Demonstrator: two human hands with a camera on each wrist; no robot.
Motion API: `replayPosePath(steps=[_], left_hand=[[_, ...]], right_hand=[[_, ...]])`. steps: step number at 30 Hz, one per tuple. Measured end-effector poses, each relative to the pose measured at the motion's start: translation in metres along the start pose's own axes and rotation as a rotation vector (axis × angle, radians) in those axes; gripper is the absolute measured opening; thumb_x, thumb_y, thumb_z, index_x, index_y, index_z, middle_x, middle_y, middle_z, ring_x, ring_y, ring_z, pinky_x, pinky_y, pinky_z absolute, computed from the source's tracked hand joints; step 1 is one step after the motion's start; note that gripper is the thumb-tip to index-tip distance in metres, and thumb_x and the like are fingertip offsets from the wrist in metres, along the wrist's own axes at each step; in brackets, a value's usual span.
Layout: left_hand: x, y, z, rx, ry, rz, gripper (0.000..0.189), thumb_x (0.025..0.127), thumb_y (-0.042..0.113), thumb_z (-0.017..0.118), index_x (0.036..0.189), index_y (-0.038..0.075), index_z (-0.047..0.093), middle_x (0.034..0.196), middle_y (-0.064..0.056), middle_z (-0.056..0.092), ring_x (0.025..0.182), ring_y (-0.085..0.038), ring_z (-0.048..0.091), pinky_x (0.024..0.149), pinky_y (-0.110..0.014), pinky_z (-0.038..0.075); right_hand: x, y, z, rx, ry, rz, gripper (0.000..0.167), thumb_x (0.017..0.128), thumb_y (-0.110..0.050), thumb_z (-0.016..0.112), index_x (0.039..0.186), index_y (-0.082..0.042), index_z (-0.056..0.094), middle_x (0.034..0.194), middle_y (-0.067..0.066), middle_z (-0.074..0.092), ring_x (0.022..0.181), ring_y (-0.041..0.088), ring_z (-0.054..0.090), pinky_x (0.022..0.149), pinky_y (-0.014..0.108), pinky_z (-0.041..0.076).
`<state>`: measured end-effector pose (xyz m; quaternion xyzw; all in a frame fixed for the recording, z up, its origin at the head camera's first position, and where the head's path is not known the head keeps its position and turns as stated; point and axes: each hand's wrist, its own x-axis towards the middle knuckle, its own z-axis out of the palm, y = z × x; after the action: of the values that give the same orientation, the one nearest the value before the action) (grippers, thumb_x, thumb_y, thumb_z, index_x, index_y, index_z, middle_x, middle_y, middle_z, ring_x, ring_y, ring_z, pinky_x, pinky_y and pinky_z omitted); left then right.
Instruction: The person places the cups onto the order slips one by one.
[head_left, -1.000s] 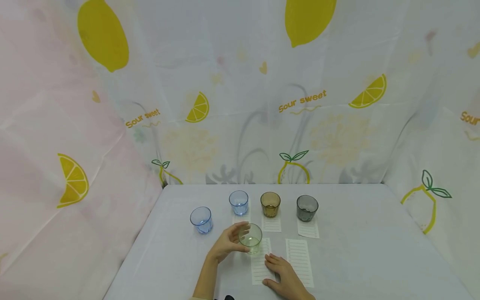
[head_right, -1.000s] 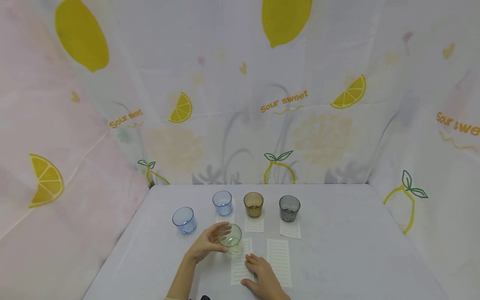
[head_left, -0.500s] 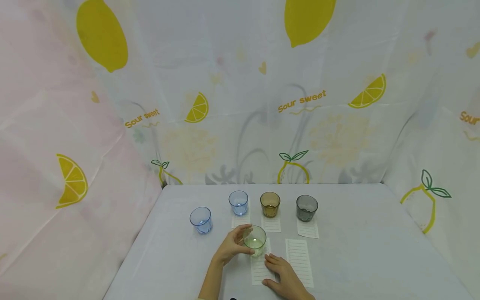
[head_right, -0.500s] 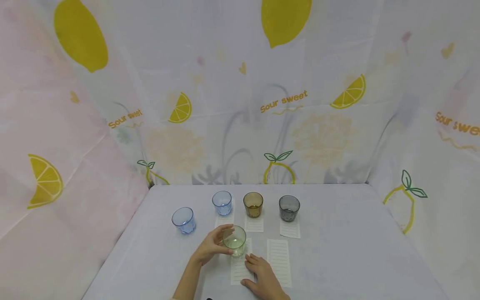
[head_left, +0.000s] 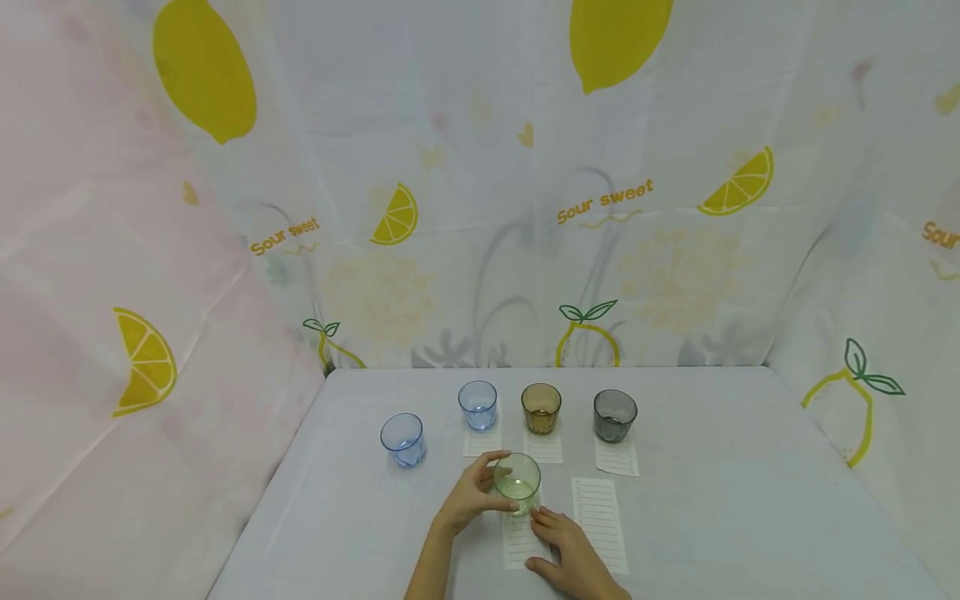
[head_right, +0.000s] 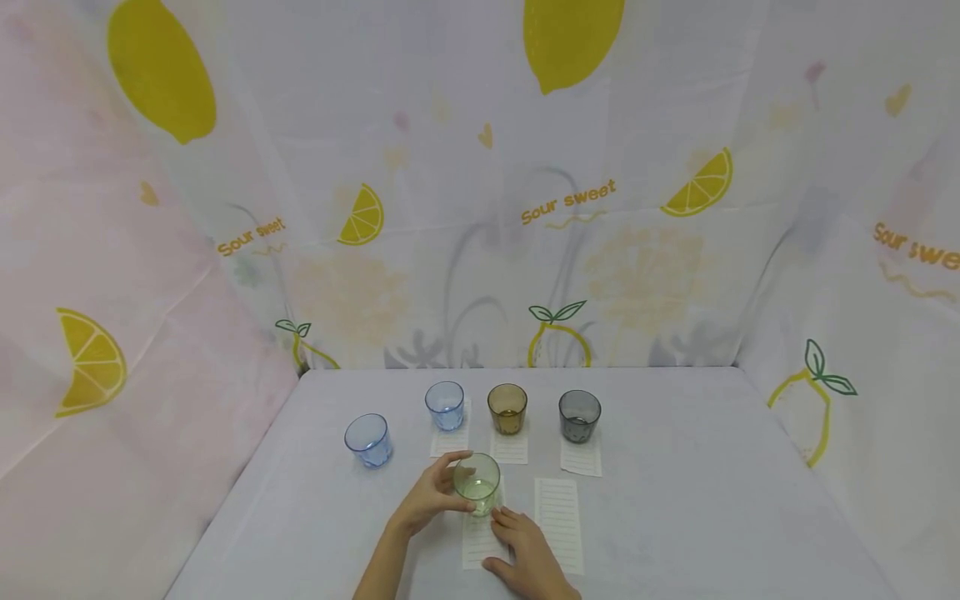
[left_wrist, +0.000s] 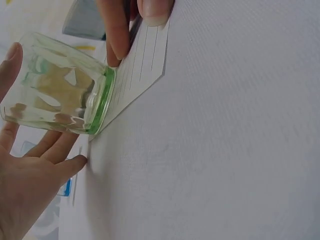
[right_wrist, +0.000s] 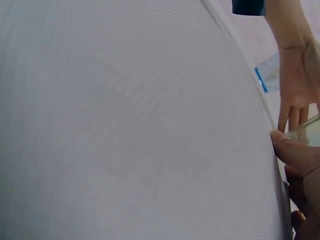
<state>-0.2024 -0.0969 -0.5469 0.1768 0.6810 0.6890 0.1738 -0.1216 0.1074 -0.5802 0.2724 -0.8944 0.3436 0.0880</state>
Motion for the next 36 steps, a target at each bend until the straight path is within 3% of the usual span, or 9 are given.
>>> replayPosePath(steps=[13, 19, 25, 36], left_hand=[[0.001, -0.001, 0.006, -0.007, 0.036, 0.009, 0.079, 0.068, -0.001, 0.081, 0.136, -0.001, 0.041, 0.125, -0.03, 0.051, 0.121, -0.042, 0.049, 0.096, -0.042, 0.047], [0.0, 0.0, 0.009, 0.016, 0.058, 0.003, 0.078, 0.069, -0.001, 0.08, 0.136, 0.001, 0.041, 0.126, -0.029, 0.051, 0.121, -0.042, 0.047, 0.097, -0.045, 0.045], [-0.002, 0.002, 0.009, 0.001, 0.046, 0.0, 0.078, 0.069, -0.001, 0.079, 0.137, 0.001, 0.04, 0.126, -0.028, 0.051, 0.121, -0.042, 0.048, 0.099, -0.046, 0.044], [-0.003, 0.001, 0.01, -0.044, 0.018, 0.001, 0.08, 0.07, -0.002, 0.079, 0.137, -0.002, 0.037, 0.124, -0.027, 0.052, 0.119, -0.038, 0.051, 0.097, -0.038, 0.046]], right_hand=[[0.0, -0.001, 0.0, -0.015, 0.01, 0.009, 0.055, 0.08, -0.036, 0.072, 0.111, 0.009, 0.064, 0.121, 0.018, 0.061, 0.111, 0.037, 0.057, 0.087, 0.056, 0.046], [0.001, -0.003, -0.002, 0.017, -0.05, 0.087, 0.06, 0.081, -0.04, 0.07, 0.113, 0.011, 0.062, 0.126, 0.023, 0.057, 0.115, 0.042, 0.052, 0.091, 0.055, 0.044], [0.003, -0.006, -0.007, 0.029, -0.095, 0.108, 0.062, 0.082, -0.04, 0.07, 0.114, 0.012, 0.061, 0.127, 0.026, 0.054, 0.117, 0.044, 0.05, 0.091, 0.057, 0.043], [0.002, -0.005, -0.005, 0.034, -0.064, 0.11, 0.062, 0.08, -0.04, 0.071, 0.112, 0.012, 0.062, 0.125, 0.026, 0.056, 0.115, 0.043, 0.052, 0.091, 0.057, 0.043]])
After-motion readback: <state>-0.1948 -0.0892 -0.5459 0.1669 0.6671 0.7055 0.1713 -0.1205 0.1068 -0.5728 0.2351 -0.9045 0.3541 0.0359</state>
